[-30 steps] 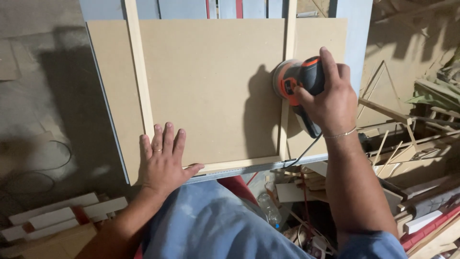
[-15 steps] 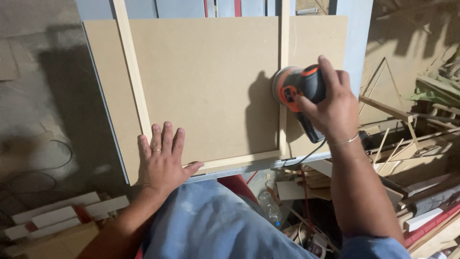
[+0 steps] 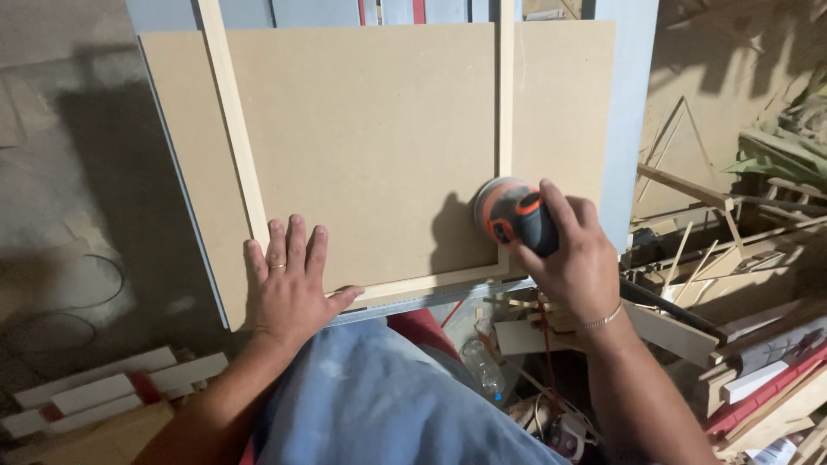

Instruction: Sanding the edges and surface of a wooden frame using an orbital sander

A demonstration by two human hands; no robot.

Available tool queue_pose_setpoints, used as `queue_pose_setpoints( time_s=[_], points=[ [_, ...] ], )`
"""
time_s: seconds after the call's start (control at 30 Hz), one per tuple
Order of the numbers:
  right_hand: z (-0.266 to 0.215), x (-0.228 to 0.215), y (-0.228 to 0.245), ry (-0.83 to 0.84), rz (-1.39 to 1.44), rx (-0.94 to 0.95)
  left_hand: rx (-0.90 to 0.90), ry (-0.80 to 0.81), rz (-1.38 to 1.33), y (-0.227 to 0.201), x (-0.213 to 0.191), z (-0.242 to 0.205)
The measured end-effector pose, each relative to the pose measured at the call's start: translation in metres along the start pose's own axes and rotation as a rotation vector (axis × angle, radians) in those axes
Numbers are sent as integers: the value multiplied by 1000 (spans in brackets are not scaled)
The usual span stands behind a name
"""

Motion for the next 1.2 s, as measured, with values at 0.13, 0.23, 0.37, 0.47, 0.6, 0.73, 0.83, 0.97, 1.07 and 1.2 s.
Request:
queue_pose_setpoints(
  time_s=[0.13, 0.23, 0.37, 0.47, 0.6, 0.73, 0.83, 0.97, 1.07, 1.2],
  points=[
    [-18, 5, 4, 27, -6, 3, 6, 12, 27, 0, 0, -1],
    [-23, 11, 2, 32, -19, 23, 4, 26, 13, 1, 2, -1],
    [-9, 5, 5, -14, -14, 15, 10, -9, 15, 0, 3, -2],
    [9, 2, 3, -34, -29, -13, 3, -17, 12, 1, 5, -3],
    [33, -4, 2, -67, -51, -47, -2, -19, 8, 0, 1, -1],
    [59, -8, 1, -11, -29, 4, -18, -35, 2, 1, 3, -2],
    [79, -12, 1, 5, -25, 16, -25, -61, 87, -1, 1, 1],
    [97, -16, 2, -6, -8, 13, -27, -55, 108, -1, -2, 2],
    [107, -18, 2, -12, -6, 4, -21, -58, 96, -1, -1, 2],
    [115, -21, 3, -27, 1, 8, -29, -53, 46, -1, 2, 1]
  ],
)
Point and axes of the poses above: each hand's wrist, its own z-axis towards the middle knuckle, its own x-axis out of the palm, y = z × x, the point moved 9 cm from there along z, towards the middle knuckle, and after that the axes turned 15 degrees about -x, right-handed, at the moved point
